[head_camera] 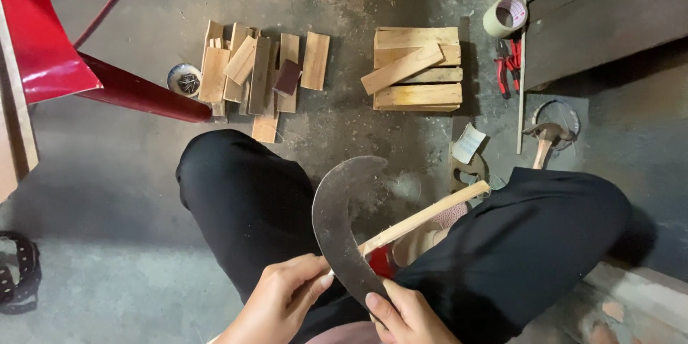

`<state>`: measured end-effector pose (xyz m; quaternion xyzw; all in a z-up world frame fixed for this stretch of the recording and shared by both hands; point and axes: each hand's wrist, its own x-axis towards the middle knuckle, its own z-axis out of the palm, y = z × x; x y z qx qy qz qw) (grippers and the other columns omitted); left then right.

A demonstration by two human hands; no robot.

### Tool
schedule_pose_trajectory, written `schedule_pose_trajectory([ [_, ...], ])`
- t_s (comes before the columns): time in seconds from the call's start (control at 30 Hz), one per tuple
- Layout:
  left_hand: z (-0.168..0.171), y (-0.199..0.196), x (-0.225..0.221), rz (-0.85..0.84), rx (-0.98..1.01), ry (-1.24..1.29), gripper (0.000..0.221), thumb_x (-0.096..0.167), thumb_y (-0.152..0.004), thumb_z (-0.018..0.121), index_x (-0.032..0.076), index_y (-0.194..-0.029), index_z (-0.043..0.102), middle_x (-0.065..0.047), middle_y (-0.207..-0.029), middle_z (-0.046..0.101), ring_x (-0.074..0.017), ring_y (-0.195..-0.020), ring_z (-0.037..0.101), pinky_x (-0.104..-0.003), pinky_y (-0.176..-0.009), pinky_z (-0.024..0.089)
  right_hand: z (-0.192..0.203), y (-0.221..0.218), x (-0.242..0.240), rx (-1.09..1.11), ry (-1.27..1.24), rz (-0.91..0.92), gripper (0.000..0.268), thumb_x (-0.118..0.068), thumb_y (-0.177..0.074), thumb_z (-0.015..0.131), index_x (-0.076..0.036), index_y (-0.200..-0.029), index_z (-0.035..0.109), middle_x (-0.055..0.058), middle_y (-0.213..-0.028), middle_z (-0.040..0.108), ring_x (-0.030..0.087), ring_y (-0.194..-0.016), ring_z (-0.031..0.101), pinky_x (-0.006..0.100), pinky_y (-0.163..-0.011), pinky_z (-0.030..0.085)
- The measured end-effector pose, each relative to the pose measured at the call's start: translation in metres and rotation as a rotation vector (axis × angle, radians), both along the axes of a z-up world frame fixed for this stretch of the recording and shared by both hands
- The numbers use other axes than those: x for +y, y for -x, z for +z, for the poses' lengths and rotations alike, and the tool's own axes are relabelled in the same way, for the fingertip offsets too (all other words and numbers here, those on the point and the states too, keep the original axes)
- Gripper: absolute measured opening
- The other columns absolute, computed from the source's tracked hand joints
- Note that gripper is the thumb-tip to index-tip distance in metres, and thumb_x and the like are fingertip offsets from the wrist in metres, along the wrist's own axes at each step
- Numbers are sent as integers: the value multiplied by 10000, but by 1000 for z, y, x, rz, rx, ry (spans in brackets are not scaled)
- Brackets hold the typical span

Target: Shaving and splitting thin wooden strips using a large curved blade in a workshop environment.

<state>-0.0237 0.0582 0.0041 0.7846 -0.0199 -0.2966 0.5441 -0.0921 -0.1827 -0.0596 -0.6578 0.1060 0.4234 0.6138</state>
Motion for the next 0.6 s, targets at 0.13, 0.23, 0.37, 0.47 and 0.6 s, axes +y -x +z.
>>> schedule_pose_trajectory([
  [0.13, -1, -2, 2, 1, 78, -44, 187, 89, -898, 677, 71, -1002, 832, -27, -760, 818, -86, -514, 575, -261, -455, 434, -1, -2, 1, -56, 16, 40, 340, -320, -1025, 536, -27, -977, 701, 39, -542, 605, 115, -469, 506, 288, -493, 394],
  [0.23, -6, -1, 1, 11, 72, -66, 183, 105, -902, 681, 69, -1002, 831, -21, -785, 841, -88, -523, 611, -253, -466, 467, 1, -6, 2, -15, -19, 21, 304, -291, -1043, 524, -31, -966, 661, 37, -578, 592, 107, -467, 461, 283, -488, 384],
  [0.37, -15, -2, -7, 34, 21, 18, 121, 8, -835, 702, 52, -891, 800, -31, -705, 770, -100, -514, 576, -260, -468, 456, 5, -8, 5, -13, -28, 53, 369, -296, -1017, 535, -13, -1191, 698, 27, -579, 627, 89, -476, 502, 262, -485, 388],
  [0.47, -15, -4, -12, 36, -25, 74, 192, -46, -779, 699, 48, -911, 802, -56, -741, 791, -108, -527, 634, -250, -461, 483, 3, -7, 5, 8, -63, 68, 393, -273, -1017, 536, -6, -1264, 685, 29, -610, 634, 78, -492, 509, 251, -487, 388],
  [0.6, -18, -4, -11, 18, -25, 111, 153, -35, -759, 710, 32, -864, 798, -64, -746, 791, -118, -524, 628, -242, -463, 493, 4, -9, 4, 25, -92, 70, 324, -239, -1023, 540, -10, -1183, 706, 22, -618, 619, 84, -516, 513, 257, -516, 396],
])
